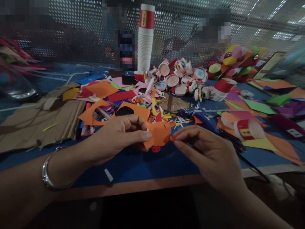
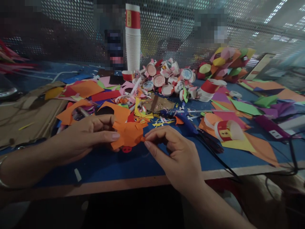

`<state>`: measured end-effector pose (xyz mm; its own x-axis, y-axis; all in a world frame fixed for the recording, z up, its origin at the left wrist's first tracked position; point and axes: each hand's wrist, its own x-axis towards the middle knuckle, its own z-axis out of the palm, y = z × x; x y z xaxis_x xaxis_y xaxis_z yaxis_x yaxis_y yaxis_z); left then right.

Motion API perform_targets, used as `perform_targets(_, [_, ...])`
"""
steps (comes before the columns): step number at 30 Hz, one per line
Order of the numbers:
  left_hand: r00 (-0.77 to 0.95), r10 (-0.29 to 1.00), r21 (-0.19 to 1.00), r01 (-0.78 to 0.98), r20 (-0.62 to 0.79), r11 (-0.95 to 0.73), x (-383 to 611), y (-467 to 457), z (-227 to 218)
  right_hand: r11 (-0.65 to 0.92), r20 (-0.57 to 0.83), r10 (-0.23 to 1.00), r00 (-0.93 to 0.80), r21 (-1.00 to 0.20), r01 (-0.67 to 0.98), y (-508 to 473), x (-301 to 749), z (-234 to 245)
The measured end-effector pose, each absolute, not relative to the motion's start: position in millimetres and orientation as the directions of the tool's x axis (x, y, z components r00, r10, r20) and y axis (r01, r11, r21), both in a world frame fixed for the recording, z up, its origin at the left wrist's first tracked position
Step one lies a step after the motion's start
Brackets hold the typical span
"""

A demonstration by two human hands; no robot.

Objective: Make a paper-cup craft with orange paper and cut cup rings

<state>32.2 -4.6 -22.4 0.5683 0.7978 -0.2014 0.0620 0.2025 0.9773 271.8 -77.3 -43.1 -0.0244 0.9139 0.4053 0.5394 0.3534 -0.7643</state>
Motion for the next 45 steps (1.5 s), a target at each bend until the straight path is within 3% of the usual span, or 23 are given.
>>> perform_targets(18, [0.581, 0.783, 0.966, 0.021, -0.223, 0.259, 33.6, -7.8, -21.4, 0.363, 0.396, 0.918, -0.018, -0.823, 0.436, -78.0, 266.6, -48.7])
perform_targets(39, [0.635, 0.739, 0.964, 0.032, -0.225, 0.265, 32.9, -9.4, -23.1, 0.343, 0.359, 0.932, -0.047, -0.832, 0.435, -77.0, 265.7, -49.0])
perform_targets(45, [0.631, 0.748, 0.971, 0.035, -0.205, 0.236, 33.5, -10.0, -20.1, 0.284, 0.288, 0.957, -0.040, -0.898, 0.337, -76.0, 264.7, -50.7])
